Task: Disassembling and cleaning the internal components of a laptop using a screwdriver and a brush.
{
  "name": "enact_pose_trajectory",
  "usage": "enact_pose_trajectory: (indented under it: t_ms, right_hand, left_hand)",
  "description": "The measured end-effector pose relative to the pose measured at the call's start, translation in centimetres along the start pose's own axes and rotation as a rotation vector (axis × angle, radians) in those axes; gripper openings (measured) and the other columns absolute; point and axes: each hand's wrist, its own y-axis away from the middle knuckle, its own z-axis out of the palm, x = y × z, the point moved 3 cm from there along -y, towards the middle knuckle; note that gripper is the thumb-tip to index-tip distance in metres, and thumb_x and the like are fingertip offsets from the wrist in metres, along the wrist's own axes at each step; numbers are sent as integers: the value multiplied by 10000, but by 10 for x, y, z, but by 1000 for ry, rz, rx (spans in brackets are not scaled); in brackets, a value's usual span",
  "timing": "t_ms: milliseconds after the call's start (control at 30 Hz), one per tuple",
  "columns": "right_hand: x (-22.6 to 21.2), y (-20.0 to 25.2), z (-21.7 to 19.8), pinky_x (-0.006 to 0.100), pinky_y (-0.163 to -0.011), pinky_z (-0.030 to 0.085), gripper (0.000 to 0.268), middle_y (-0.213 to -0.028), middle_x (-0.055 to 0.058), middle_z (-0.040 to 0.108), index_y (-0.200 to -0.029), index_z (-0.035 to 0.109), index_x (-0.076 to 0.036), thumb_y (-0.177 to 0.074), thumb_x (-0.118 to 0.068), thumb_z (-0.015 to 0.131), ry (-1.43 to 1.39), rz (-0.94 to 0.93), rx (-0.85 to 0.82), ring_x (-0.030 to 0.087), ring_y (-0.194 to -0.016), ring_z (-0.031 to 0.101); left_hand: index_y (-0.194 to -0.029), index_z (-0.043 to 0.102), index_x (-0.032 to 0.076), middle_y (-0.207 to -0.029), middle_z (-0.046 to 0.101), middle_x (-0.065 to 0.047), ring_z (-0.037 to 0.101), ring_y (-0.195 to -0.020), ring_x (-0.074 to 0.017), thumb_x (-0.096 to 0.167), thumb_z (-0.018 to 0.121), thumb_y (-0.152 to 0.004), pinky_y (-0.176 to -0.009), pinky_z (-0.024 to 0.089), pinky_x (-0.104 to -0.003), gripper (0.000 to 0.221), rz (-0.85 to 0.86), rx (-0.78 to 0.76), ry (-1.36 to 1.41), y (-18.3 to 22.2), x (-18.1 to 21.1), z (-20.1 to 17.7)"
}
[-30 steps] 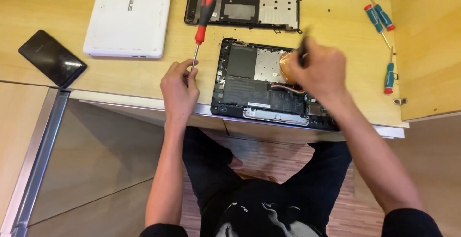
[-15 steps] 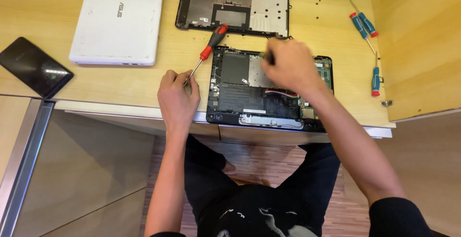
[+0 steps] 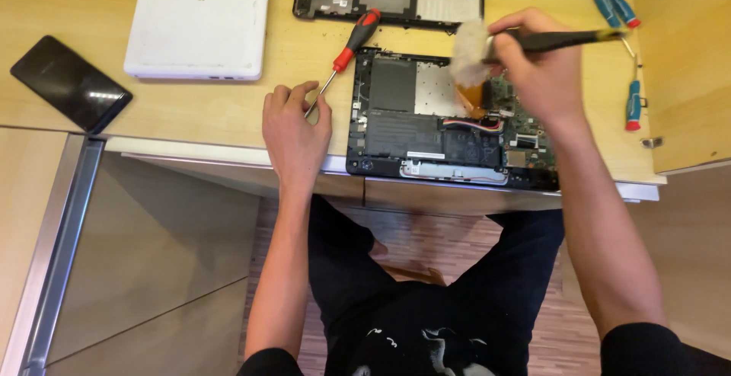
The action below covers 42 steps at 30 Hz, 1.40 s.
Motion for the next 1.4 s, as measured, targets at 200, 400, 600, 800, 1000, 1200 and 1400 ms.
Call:
enact_pose_trajectory:
  t_ms: [200, 400, 600, 800, 1000, 1200, 1400]
  right_hand:
    - [37, 40, -57, 329, -723, 603, 218, -1038, 225, 621, -1312, 592, 64, -1151, -62, 519, -155, -88, 207, 322, -891, 717]
    - [37, 56, -60, 339, -857, 579, 296, -1237, 210, 665, -1369, 631, 64, -1087, -24, 626, -8, -87, 153, 264, -1048, 652]
    - [30, 45, -37, 444, -918, 552, 288, -1058, 178, 747, -1213, 759, -51, -937, 32, 749, 243, -153, 126, 383, -1038, 717]
    - [14, 47, -79, 438, -857, 512, 182, -806, 175, 744, -907, 796, -100, -827, -160, 644, 238, 395, -148, 302, -804, 718]
    - [51, 73, -86, 313, -643, 546, 102, -856, 118, 748, -1064, 823, -165, -965, -155, 800, 463, 109, 203, 282, -881, 746]
    - [18, 91, -71, 394, -775, 566, 176, -894, 242, 754, -1018, 786, 18, -867, 48, 701, 67, 5, -96, 322, -854, 732]
    - [51, 67, -74, 329, -719, 547, 112, -850, 115, 754, -1033, 808, -102, -926, -74, 791, 409, -29, 175, 266, -847, 742]
  left_hand:
    - [-1142, 757, 104, -855, 558, -42, 542, -860, -241, 146, 665, -954, -704, 477, -395, 213, 24, -1, 36, 1, 4, 0]
    - [-1208, 723, 139, -938, 581, -44, 533, -879, -250, 123, 675, -966, -728, 404, -395, 247, 204, 85, -7, 4, 25, -4]
    - [-1343, 649, 148, -1238, 665, -111, 600, -1277, -317, 262, 677, -973, -1105, 417, -487, 388, 629, -393, 312, 1, 108, 46]
    - [-974, 753, 168, -1130, 721, -39, 644, -1192, -274, 302, 717, -949, -1088, 423, -509, 141, 771, -477, 264, -11, 111, 94]
    - [-863, 675, 185, -1033, 665, 6, 623, -1093, -248, 342, 756, -925, -996, 473, -482, 187, 761, -493, 262, -20, 123, 93]
    - [-732, 677, 198, -892, 628, -4, 618, -981, -260, 431, 824, -755, -941, 445, -486, 276, 799, -648, 11, -45, 149, 104]
    - [-729, 790, 341, -755, 755, -24, 762, -833, -358, 333, 880, -673, -795, 578, -462, 106, 622, -1022, -227, -76, 179, 136]
